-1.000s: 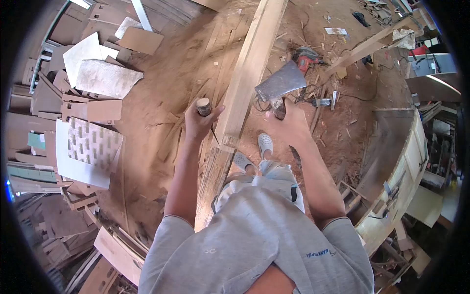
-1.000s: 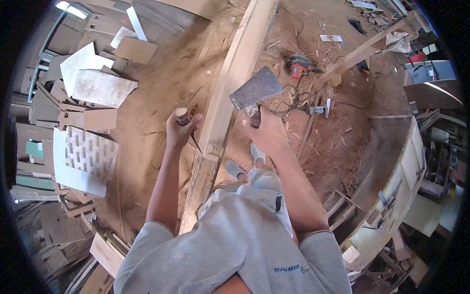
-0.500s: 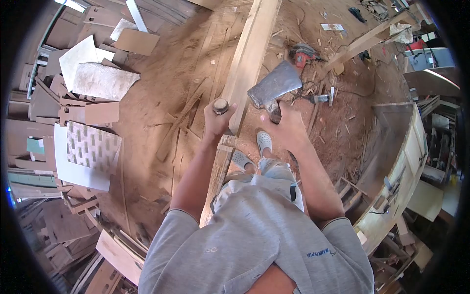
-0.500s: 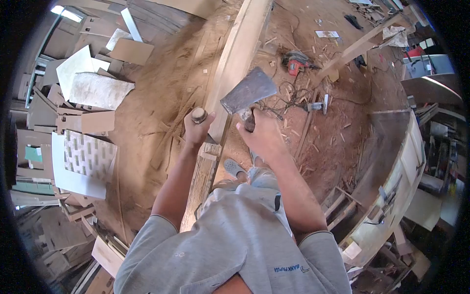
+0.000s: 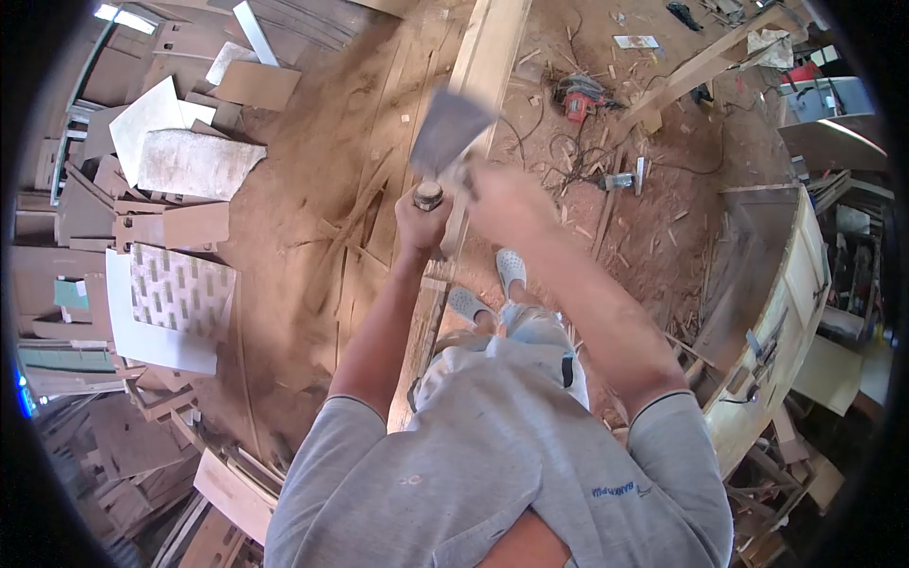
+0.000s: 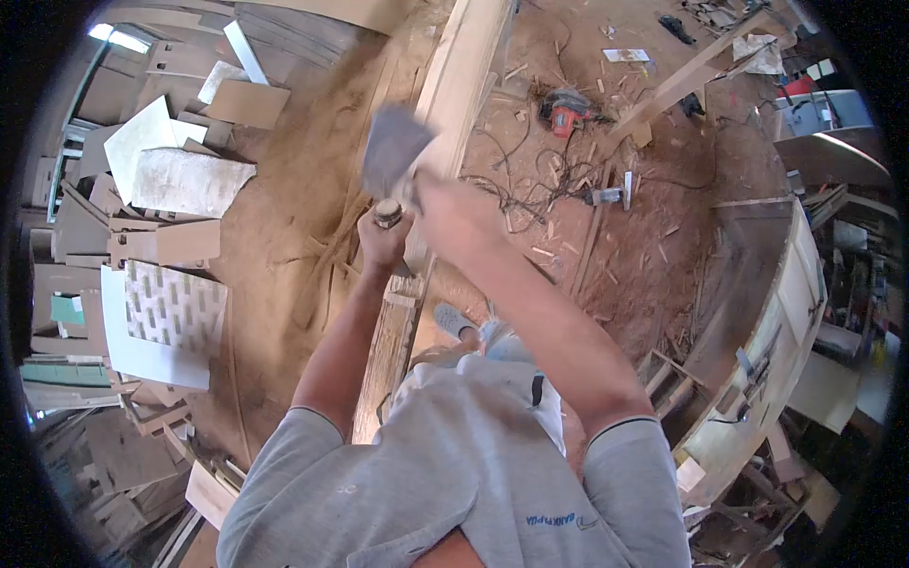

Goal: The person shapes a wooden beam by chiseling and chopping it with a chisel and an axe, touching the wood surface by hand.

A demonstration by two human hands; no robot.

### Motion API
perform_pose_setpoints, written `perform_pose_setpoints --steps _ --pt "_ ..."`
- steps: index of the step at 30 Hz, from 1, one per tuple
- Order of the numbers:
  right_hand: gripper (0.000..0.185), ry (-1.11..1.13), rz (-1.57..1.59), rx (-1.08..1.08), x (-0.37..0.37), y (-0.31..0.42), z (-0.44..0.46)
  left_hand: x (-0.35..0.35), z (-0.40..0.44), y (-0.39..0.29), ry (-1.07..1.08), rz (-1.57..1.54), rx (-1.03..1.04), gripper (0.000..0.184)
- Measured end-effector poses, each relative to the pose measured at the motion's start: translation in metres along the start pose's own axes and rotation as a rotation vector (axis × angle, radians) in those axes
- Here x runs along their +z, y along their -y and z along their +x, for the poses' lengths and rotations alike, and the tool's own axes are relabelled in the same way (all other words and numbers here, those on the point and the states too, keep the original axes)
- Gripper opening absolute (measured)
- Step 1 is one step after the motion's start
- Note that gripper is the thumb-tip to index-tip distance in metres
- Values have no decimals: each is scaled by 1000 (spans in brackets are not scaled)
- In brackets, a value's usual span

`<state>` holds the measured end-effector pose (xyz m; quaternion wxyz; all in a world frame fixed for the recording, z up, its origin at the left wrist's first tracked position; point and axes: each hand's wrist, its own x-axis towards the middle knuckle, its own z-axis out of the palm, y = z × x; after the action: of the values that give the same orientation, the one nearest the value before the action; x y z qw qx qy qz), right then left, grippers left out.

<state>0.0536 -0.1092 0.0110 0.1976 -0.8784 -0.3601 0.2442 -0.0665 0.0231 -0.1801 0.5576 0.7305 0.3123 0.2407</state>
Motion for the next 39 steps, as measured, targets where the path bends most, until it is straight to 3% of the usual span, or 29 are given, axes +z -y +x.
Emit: perform_pose_setpoints --steps 3,6,9,12,15,18,21,24,27,30,33,36,39 --pt "30 113 -161 -111 9 -10 13 -1 7 -7 39 67 -18 21" --pt "29 60 -86 -113 -11 -8 25 -2 7 -20 43 66 -51 20" --pt "28 -187 145 40 3 -13 45 0 7 -19 29 50 -56 19" --pt "31 165 -158 0 24 -18 42 4 14 -13 49 119 -72 20" --pt "35 282 -226 -58 5 -22 49 8 18 -10 65 200 -89 21" --pt "33 32 -3 -61 5 -31 60 2 9 -6 70 194 -86 21" --pt "33 -131 163 88 21 -21 55 5 6 -11 26 138 -59 21" --pt "31 205 -201 -70 36 -32 44 2 0 -8 73 238 -123 21" --pt "31 144 -135 -165 26 -47 50 -2 -3 -2 57 168 -125 22" --pt "30 -128 145 43 8 -29 53 -7 -11 -6 29 153 -95 21" --pt "29 -46 -6 -22 49 -40 42 -10 -19 -12 -1 142 -90 19" --pt "28 208 -139 -150 27 -25 18 -12 -27 -14 -19 122 -78 18" --pt "29 -25 -7 -226 17 -27 25 -13 -30 -9 -7 113 -65 18"
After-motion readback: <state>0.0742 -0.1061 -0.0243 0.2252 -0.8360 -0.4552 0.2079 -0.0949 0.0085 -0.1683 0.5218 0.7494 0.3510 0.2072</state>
